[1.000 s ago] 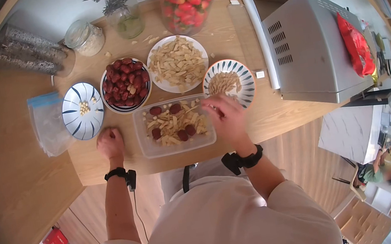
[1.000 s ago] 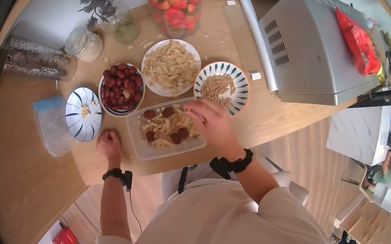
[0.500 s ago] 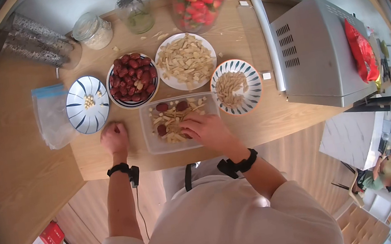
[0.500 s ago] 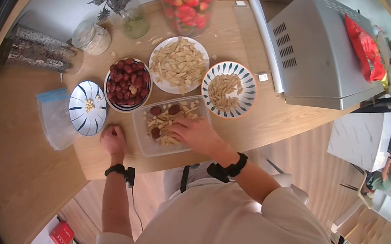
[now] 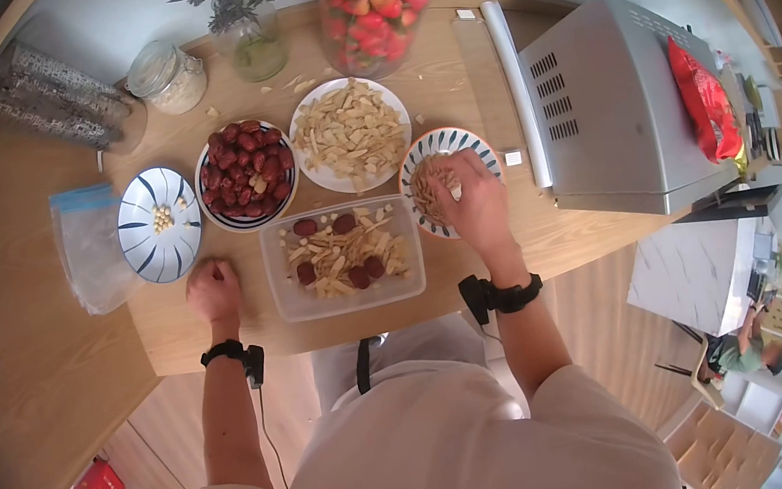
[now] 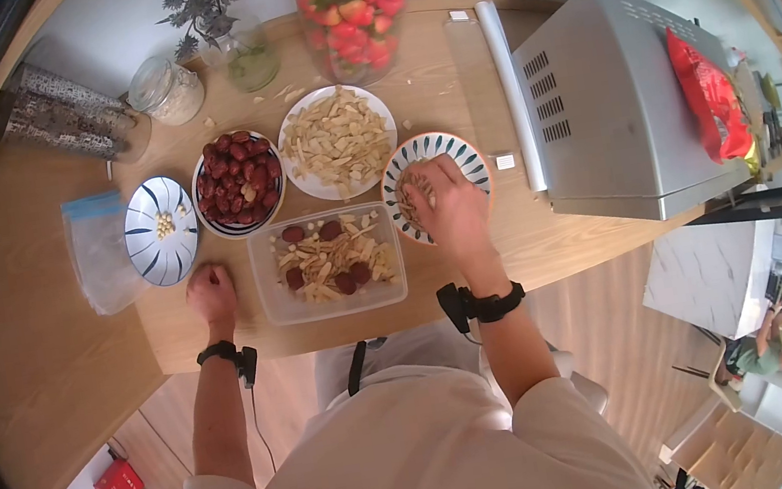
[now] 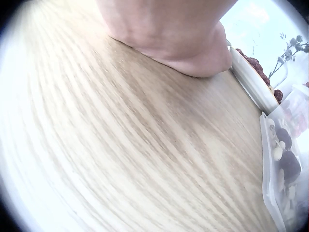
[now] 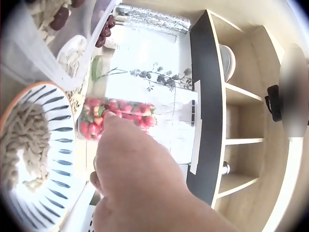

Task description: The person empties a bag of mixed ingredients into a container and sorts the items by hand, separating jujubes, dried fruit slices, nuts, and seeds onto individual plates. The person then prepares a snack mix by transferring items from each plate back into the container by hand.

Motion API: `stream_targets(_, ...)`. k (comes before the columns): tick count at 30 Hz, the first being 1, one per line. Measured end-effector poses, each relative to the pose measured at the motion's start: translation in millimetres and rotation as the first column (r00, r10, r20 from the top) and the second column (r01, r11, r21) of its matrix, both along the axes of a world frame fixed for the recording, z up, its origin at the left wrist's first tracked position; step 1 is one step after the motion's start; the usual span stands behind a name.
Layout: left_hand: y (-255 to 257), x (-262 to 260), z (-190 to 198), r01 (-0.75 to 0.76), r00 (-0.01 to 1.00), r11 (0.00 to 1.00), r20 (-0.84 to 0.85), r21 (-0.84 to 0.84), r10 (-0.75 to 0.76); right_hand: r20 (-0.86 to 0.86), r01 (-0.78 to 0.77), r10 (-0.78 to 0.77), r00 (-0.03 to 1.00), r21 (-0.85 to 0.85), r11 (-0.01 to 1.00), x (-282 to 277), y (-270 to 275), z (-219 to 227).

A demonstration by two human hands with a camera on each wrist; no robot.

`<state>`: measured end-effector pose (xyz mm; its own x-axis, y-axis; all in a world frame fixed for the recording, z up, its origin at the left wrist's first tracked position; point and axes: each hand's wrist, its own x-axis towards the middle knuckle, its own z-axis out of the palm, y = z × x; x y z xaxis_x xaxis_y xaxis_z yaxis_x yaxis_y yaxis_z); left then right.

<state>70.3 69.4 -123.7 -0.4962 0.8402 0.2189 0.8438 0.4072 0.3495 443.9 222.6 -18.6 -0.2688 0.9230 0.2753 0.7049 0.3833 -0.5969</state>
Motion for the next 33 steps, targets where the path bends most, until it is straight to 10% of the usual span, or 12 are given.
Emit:
stream_targets(8,-0.7,-3.4,-4.9,-0.009,1.0,1.0,-0.022,-0.02,0.008,0.318,0.118,-0.014,0.948,-0.311,0.943,16.1,-8.7,-40.0)
stream_targets(33,-2.2,-5.1,-6.3,-0.018,0.998,0.998,-0.054,-0.053,0.015,0.251,0.105,-0.026,0.968,-0.308,0.945,6.3,-12.4,-48.7)
